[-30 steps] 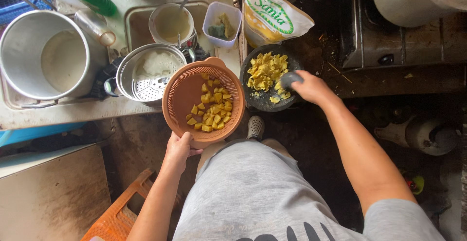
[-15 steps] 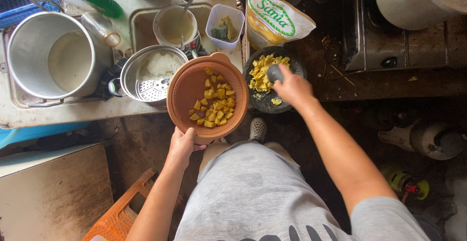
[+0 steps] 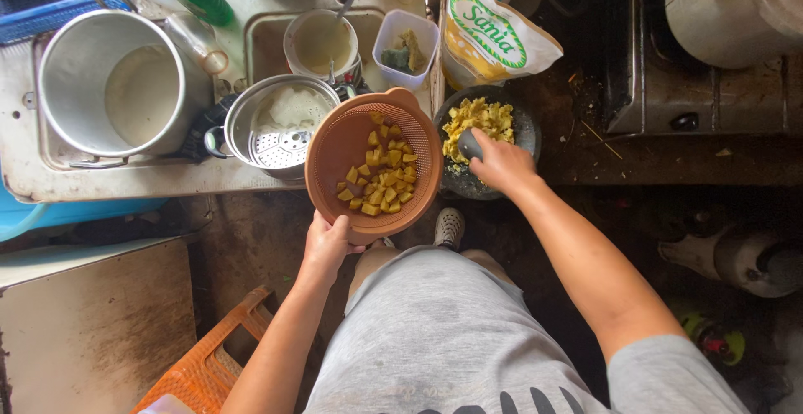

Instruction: The person mashes yellow food items in a stone mortar using a pestle. They transfer more items from a brown plastic basket into the mortar by hand and use a green spatula to scrape the mixture from the sides.

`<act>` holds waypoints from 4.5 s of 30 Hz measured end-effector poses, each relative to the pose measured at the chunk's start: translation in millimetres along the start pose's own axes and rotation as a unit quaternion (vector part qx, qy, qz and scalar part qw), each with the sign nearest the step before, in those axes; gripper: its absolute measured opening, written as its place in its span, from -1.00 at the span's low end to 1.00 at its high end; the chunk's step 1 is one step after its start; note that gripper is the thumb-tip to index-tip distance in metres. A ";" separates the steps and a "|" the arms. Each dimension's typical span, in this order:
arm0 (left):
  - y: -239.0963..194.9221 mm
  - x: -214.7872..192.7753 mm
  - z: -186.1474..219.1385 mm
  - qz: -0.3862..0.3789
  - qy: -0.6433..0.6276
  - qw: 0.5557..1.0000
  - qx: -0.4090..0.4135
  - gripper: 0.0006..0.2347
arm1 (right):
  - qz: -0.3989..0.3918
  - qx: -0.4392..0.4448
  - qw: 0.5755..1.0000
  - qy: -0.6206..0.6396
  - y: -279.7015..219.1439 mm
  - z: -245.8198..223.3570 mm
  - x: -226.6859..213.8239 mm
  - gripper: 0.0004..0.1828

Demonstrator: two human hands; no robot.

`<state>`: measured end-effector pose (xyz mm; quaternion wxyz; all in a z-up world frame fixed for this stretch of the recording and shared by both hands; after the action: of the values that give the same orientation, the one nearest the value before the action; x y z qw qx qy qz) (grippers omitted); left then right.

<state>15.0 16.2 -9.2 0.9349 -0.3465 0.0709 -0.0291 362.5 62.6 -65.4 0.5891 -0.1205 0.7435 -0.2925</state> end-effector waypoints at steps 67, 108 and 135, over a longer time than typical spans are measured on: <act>44.5 139.7 42.5 0.011 0.197 0.956 0.217 -0.24 | 0.247 -0.125 0.960 0.036 23.5 -52.0 4.7 -0.17; 56.0 130.9 33.4 0.034 0.214 0.941 0.261 -0.25 | 0.160 0.027 0.969 0.185 -17.5 91.5 5.6 -0.37; 40.2 143.8 39.6 -0.003 0.220 0.933 0.286 -0.28 | 0.379 -0.217 0.897 0.071 22.1 -4.2 -24.3 -0.21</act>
<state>163.3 57.2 -21.9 0.9554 -0.0497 0.2620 -0.1266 368.9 94.3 -58.0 0.5607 0.0671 0.8174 0.1138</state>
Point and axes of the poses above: each hand's wrist, its own y-axis towards the middle knuckle, its own x-axis out of the palm, z = x × y, the point moved 2 cm from there along y, towards the middle knuckle, and after that the axes turned 6 degrees about x, right-handed, at the moved point
